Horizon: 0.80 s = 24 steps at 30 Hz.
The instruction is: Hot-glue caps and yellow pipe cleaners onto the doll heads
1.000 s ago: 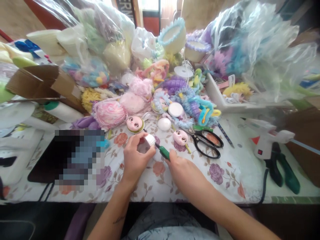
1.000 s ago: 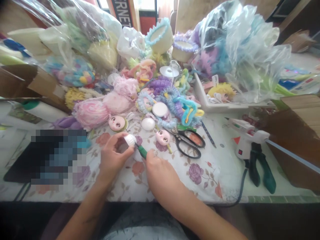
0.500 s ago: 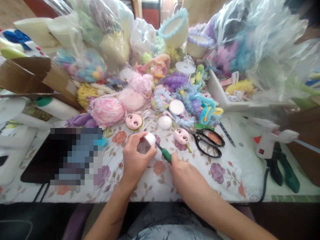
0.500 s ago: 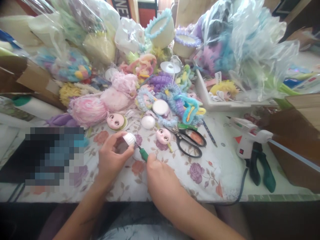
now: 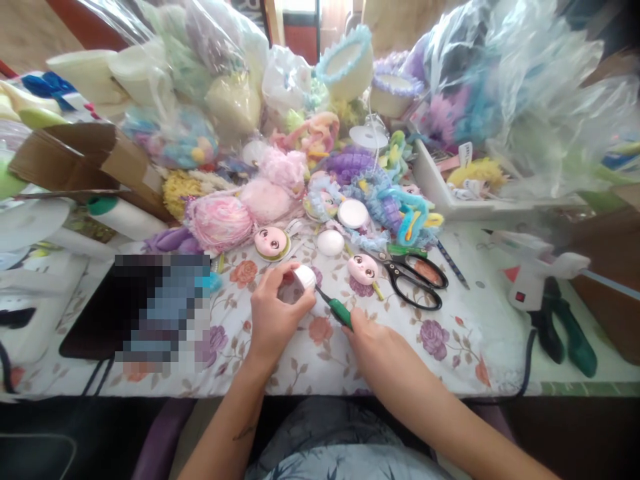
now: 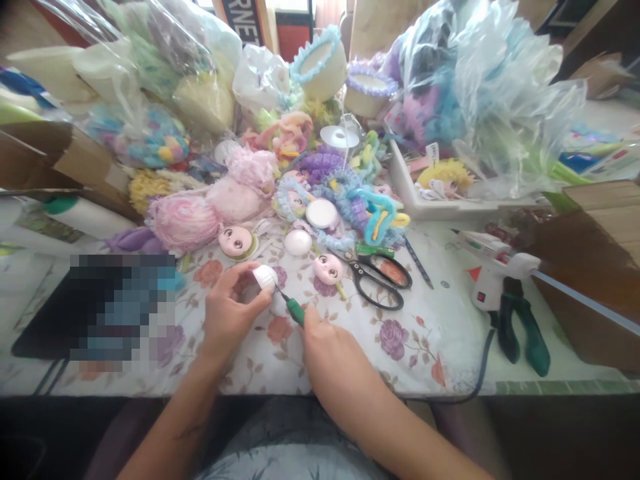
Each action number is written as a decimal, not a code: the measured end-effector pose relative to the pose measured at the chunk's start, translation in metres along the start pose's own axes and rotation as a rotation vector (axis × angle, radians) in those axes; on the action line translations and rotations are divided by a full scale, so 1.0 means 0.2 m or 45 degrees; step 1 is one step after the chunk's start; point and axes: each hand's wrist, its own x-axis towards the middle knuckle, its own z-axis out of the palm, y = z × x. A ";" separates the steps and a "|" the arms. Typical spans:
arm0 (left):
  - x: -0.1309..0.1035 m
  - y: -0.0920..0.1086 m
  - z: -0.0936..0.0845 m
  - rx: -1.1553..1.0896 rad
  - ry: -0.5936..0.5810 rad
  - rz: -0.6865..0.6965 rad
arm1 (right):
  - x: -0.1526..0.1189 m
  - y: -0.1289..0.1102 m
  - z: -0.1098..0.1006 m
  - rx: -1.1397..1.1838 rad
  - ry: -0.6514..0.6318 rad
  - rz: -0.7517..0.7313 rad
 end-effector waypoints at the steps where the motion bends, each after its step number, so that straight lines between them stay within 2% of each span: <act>1: 0.00 0.00 0.00 0.003 -0.006 -0.001 | -0.01 0.00 0.00 -0.002 -0.008 0.008; 7: 0.00 0.00 0.00 0.055 0.002 0.028 | 0.04 -0.01 0.02 -0.095 0.010 -0.033; 13: 0.00 0.00 0.00 0.044 0.011 0.038 | 0.10 -0.05 0.01 -0.121 -0.026 0.010; 18: 0.00 -0.01 0.01 -0.012 0.000 0.001 | 0.04 -0.02 0.00 -0.046 0.002 0.002; 24: -0.01 -0.01 0.01 -0.037 -0.009 -0.031 | -0.03 0.03 0.03 -0.039 0.012 -0.024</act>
